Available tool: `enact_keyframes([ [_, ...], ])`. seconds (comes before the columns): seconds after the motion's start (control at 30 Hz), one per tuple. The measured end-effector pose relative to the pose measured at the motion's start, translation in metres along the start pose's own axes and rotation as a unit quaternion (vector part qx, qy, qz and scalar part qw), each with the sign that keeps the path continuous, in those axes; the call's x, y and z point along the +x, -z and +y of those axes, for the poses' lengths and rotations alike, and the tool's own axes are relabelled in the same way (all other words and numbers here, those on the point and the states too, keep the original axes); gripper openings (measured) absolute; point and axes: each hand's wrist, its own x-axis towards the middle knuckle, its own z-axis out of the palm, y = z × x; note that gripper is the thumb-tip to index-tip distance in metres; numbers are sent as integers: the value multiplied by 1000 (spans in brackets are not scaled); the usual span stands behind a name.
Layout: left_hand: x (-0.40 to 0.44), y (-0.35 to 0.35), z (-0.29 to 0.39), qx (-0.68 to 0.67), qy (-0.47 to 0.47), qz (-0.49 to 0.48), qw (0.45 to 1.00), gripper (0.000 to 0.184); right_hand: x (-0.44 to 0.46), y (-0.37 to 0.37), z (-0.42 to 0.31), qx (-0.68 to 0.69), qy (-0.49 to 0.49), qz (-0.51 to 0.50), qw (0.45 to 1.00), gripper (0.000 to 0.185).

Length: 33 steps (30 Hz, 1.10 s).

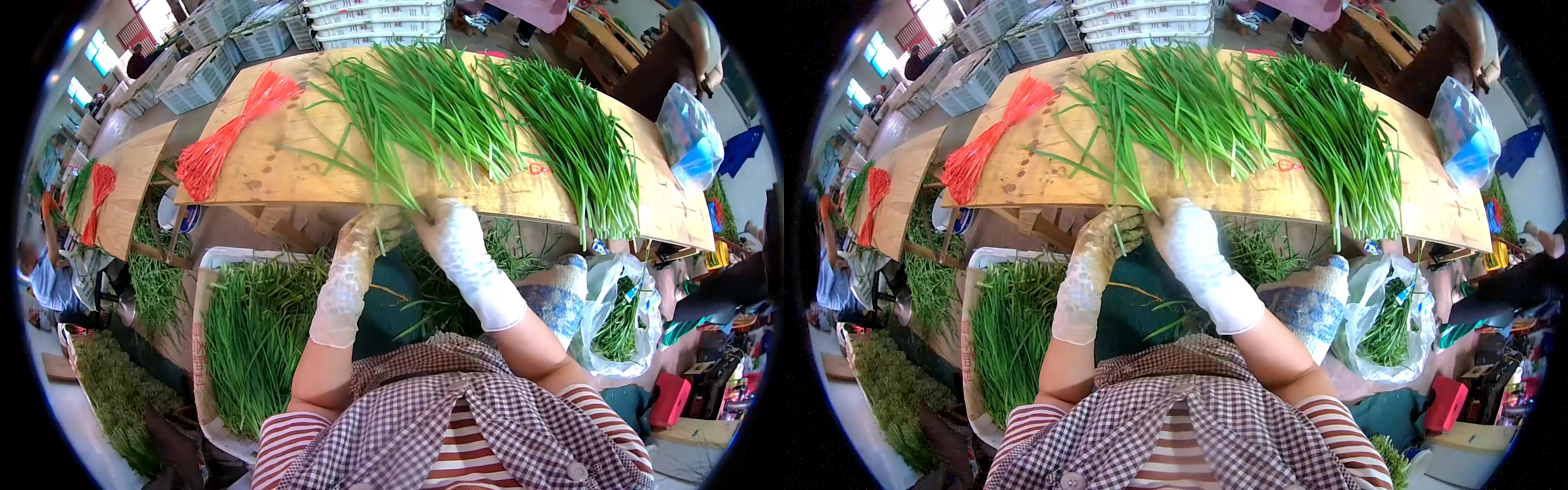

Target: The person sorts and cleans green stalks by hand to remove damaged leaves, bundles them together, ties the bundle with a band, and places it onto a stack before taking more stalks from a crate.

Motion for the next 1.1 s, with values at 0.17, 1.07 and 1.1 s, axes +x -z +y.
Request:
enact_keyframes([
  [0.17,-3,-14,2,-59,26,-29,997,25,-19,22,-6,463,-259,-221,818,27],
  [1.07,-11,-15,-25,-62,6,-83,995,28,-40,18,3,458,-224,-138,849,18],
  [1.1,-12,-20,-23,-72,3,-62,995,19,-44,25,0,426,-205,-141,870,18],
])
